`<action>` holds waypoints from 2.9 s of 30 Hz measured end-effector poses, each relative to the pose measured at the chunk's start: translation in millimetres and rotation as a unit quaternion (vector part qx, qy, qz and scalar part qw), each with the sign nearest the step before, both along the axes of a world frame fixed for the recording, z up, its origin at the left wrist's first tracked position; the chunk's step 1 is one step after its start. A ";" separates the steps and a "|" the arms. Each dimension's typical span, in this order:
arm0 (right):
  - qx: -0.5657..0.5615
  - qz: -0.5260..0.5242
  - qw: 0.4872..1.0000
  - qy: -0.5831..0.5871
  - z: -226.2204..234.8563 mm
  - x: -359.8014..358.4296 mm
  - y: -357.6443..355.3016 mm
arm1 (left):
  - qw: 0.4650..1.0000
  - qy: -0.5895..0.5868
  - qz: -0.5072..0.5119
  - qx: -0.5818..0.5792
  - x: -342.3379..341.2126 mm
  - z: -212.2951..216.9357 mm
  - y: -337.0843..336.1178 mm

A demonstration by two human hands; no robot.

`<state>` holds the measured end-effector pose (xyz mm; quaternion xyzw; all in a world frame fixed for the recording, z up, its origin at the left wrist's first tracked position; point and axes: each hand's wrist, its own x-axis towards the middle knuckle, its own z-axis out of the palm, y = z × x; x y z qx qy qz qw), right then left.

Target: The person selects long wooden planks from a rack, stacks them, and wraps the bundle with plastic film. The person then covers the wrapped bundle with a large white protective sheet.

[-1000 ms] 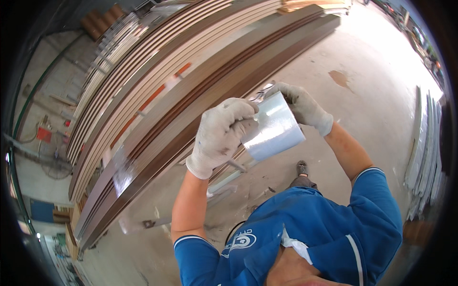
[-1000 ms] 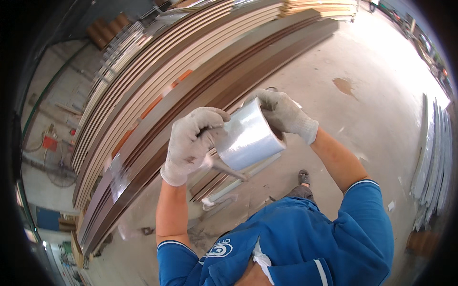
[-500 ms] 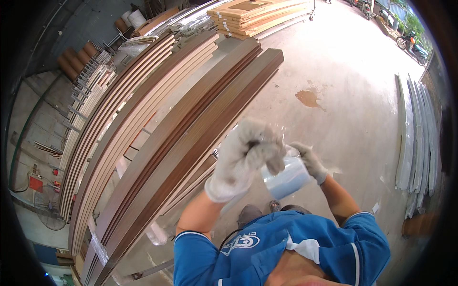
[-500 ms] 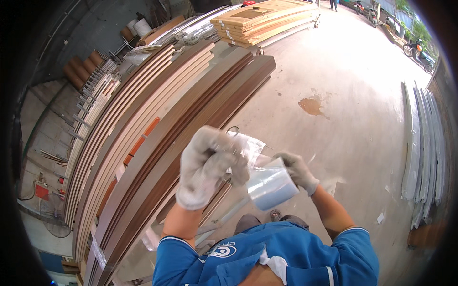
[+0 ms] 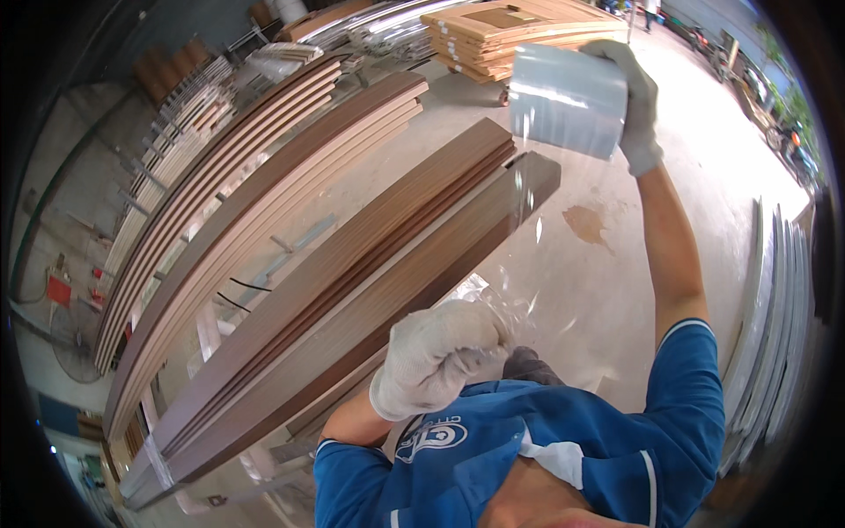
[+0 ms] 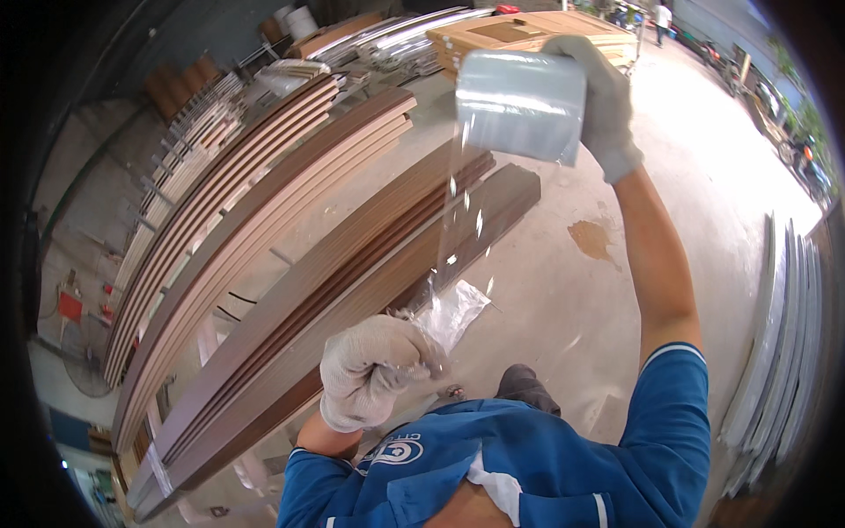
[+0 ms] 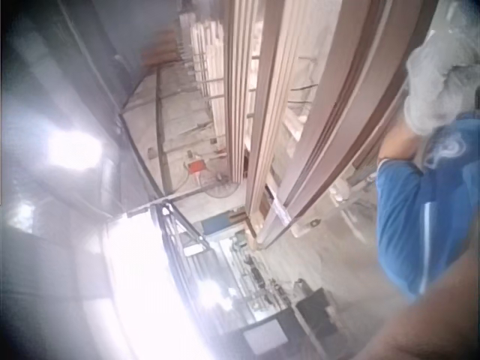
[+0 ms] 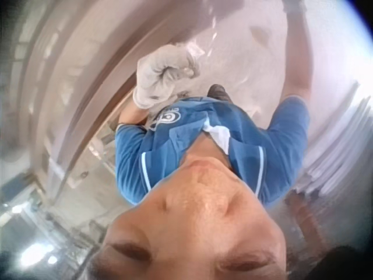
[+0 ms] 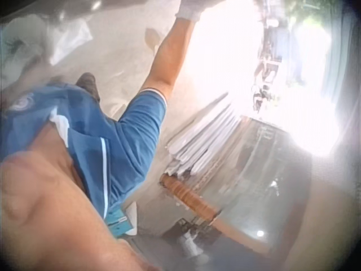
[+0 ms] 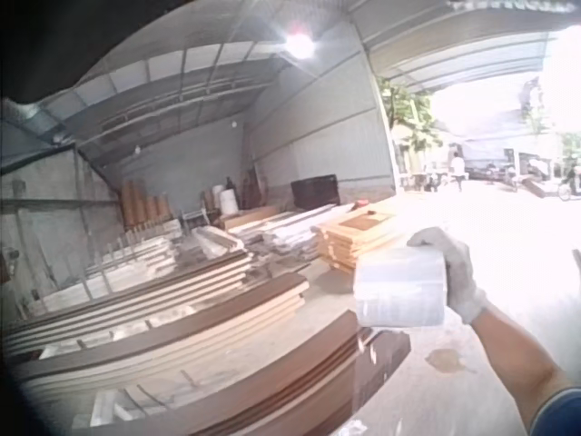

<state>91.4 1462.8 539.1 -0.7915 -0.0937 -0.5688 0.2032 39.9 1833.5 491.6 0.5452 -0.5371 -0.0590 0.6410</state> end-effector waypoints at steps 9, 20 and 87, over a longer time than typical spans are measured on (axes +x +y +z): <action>0.010 0.313 0.946 0.083 -93.1 310.3 -39.7 | 0.899 -0.098 0.422 0.064 63.5 -38.3 -142.4; 0.327 0.426 0.714 0.449 -366.1 110.9 -10.9 | 0.739 -0.235 0.570 0.271 74.4 -61.9 -192.9; -0.199 0.426 0.801 0.370 -303.2 47.9 -90.3 | 0.811 0.317 0.488 0.064 -49.6 -225.9 -255.2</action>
